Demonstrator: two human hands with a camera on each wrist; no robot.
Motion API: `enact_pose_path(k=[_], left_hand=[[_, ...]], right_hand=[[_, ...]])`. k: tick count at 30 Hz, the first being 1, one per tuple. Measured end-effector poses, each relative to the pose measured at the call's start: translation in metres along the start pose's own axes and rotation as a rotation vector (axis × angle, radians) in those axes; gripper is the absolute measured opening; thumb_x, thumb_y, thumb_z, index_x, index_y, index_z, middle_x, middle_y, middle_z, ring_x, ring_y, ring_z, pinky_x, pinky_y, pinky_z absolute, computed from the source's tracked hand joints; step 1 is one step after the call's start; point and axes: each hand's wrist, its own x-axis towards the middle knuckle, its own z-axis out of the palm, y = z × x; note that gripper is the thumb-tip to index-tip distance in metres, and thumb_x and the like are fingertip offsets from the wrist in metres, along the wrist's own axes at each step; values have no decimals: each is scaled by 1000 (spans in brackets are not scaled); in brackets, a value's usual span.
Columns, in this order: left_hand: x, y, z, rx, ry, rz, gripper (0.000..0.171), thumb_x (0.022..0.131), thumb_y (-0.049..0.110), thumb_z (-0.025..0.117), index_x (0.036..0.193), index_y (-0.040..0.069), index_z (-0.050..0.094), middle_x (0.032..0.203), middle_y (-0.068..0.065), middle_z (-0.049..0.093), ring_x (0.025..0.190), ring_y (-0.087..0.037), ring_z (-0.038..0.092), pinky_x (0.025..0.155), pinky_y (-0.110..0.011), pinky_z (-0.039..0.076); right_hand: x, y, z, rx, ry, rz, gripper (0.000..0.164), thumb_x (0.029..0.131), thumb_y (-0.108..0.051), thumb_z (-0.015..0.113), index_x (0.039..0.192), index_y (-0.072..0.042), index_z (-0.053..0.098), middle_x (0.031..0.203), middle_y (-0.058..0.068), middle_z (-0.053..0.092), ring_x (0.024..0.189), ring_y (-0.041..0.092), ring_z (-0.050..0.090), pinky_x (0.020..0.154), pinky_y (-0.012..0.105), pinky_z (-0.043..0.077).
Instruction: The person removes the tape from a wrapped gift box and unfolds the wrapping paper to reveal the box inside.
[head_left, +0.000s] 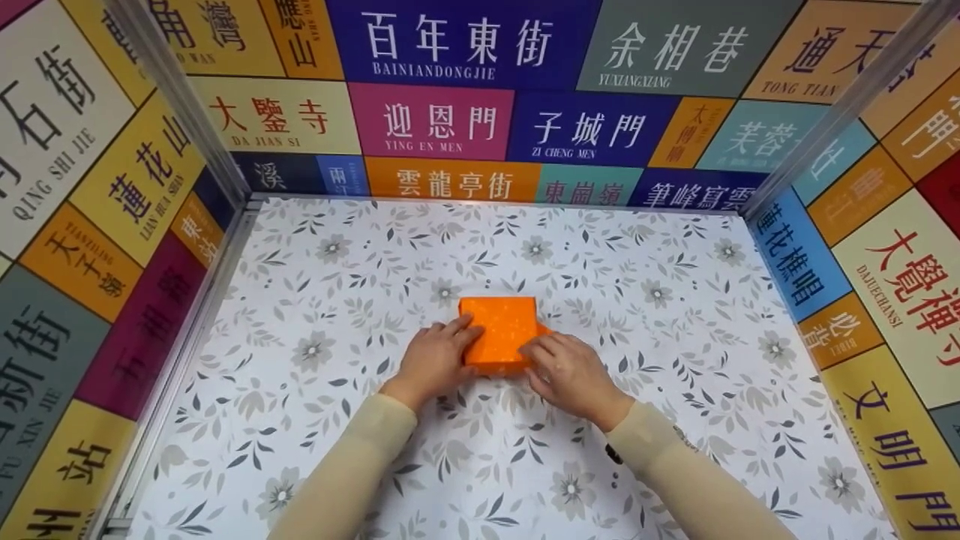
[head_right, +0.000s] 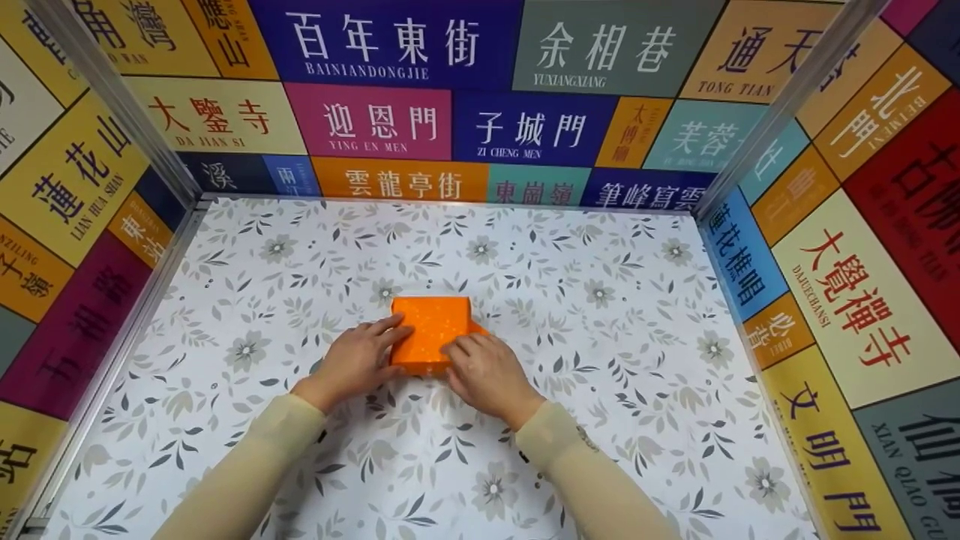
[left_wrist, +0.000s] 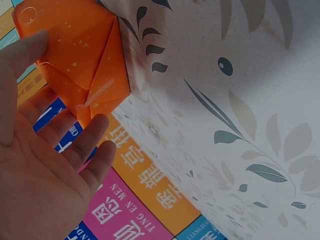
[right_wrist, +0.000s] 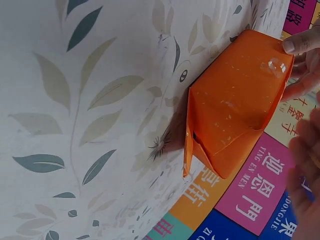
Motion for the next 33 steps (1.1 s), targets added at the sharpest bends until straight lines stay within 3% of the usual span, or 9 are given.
enact_pose_path(k=[4, 7, 15, 20, 24, 28, 33], left_hand=[[0, 1, 1, 26, 2, 3, 69, 87, 42, 74, 148, 22, 51, 155, -3, 40, 127, -35, 49, 105, -52, 37], [0, 3, 2, 35, 4, 1, 70, 86, 42, 74, 148, 21, 50, 154, -4, 41, 126, -34, 49, 106, -51, 37], [-2, 12, -4, 18, 37, 22, 77, 83, 50, 75, 149, 18, 49, 142, -9, 52, 121, -32, 52, 108, -48, 36], [-2, 12, -8, 1, 117, 64, 65, 84, 43, 73, 139, 13, 58, 118, -5, 61, 103, -27, 56, 100, -43, 42], [1, 6, -10, -24, 149, 59, 58, 85, 23, 70, 140, 13, 57, 133, -6, 58, 117, -27, 54, 102, -45, 41], [3, -2, -8, -30, 77, 39, 64, 87, 16, 67, 148, 14, 50, 156, -5, 39, 138, -27, 41, 110, -49, 34], [2, -5, -7, -38, 57, 32, 59, 86, 15, 66, 144, 11, 54, 150, -7, 46, 132, -28, 47, 109, -45, 35]], right_hand=[[1, -3, 2, -29, -122, 142, 48, 88, -19, 68, 133, -10, 57, 120, 7, 63, 106, 28, 62, 91, 43, 50], [2, -6, 4, -26, -160, 200, 55, 90, -18, 65, 142, -8, 50, 124, 10, 64, 109, 30, 61, 96, 45, 48], [12, -8, 4, 14, -201, 289, 59, 93, -20, 63, 147, -3, 45, 133, 17, 60, 119, 34, 57, 108, 47, 36], [17, -8, 6, -6, -250, 333, 61, 96, -34, 61, 146, -2, 45, 135, 17, 58, 125, 33, 53, 112, 48, 31], [21, -9, 8, -35, -267, 342, 67, 95, -45, 60, 144, -1, 47, 136, 17, 57, 126, 34, 52, 111, 51, 31], [24, -11, 9, -46, -302, 361, 76, 92, -56, 60, 143, -1, 48, 137, 17, 56, 127, 34, 51, 111, 53, 30], [26, -11, 11, -37, -303, 372, 81, 89, -61, 62, 143, -2, 48, 139, 16, 54, 129, 33, 48, 113, 54, 25]])
